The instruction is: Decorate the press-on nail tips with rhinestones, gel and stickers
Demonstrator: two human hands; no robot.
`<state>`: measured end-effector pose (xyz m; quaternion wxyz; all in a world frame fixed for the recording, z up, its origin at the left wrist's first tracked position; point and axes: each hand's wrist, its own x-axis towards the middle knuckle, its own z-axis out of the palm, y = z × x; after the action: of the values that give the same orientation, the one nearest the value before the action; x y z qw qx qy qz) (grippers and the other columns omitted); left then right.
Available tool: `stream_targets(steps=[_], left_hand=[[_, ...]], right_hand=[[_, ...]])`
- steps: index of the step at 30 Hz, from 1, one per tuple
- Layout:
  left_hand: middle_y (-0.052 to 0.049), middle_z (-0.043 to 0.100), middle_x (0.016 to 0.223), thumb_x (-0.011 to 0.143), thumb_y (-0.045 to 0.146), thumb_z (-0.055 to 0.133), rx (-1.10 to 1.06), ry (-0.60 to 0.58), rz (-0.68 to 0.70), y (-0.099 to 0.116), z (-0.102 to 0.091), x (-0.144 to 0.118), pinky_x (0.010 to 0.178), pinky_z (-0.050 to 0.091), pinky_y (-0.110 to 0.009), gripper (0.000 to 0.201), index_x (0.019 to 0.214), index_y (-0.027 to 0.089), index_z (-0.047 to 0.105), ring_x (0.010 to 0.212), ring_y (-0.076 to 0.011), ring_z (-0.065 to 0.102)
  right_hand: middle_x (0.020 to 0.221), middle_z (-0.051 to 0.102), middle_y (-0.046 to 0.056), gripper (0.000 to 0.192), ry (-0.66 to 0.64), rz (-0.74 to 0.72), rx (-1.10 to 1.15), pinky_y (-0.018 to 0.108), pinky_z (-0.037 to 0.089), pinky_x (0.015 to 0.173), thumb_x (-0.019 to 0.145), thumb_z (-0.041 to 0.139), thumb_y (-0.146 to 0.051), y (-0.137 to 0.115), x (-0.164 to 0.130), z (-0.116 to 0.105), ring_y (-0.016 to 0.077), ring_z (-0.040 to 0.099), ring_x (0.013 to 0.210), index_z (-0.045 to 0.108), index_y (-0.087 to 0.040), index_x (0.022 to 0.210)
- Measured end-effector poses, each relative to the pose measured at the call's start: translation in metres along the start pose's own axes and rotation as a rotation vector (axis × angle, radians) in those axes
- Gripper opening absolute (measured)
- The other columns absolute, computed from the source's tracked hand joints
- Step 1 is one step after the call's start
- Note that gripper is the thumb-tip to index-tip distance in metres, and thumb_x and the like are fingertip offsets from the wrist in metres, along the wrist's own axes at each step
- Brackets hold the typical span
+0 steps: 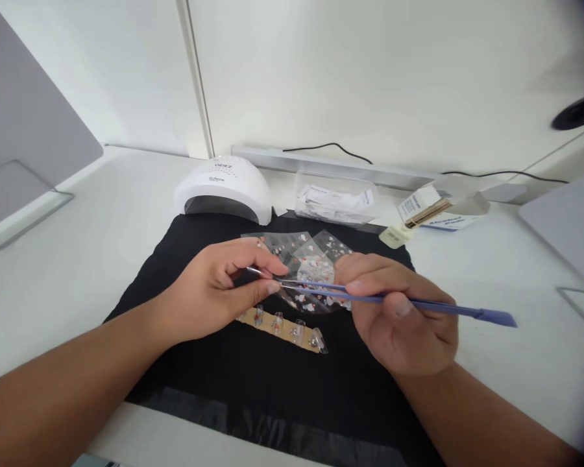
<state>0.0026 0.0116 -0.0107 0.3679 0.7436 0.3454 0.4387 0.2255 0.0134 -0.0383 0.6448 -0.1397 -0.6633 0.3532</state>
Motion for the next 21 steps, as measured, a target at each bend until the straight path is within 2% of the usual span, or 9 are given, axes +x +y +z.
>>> stream_targets(steps=[11,21], left_hand=[[0.0,0.067,0.081,0.081,0.012,0.069,-0.055,-0.005,-0.161,0.004,0.0007,-0.0007,0.064,0.053,-0.013,0.011,0.09,0.016,0.074,0.074,-0.0076,0.065],[0.002,0.063,0.077,0.076,0.013,0.073,-0.183,0.036,-0.31,0.0037,0.0034,0.0011,0.058,0.051,-0.013,0.015,0.09,0.016,0.074,0.069,-0.0068,0.062]], right_hand=[[0.073,0.067,0.006,0.027,-0.022,0.096,-0.036,0.039,0.045,0.056,0.094,0.054,-0.025,-0.0043,-0.0028,-0.0014,0.0206,0.059,0.064,0.079,-0.025,0.104],[0.077,0.07,0.004,0.024,0.0,0.199,-0.1,0.039,0.049,0.063,0.096,0.056,-0.029,-0.0026,-0.0039,-0.0022,0.02,0.062,0.07,0.078,-0.031,0.106]])
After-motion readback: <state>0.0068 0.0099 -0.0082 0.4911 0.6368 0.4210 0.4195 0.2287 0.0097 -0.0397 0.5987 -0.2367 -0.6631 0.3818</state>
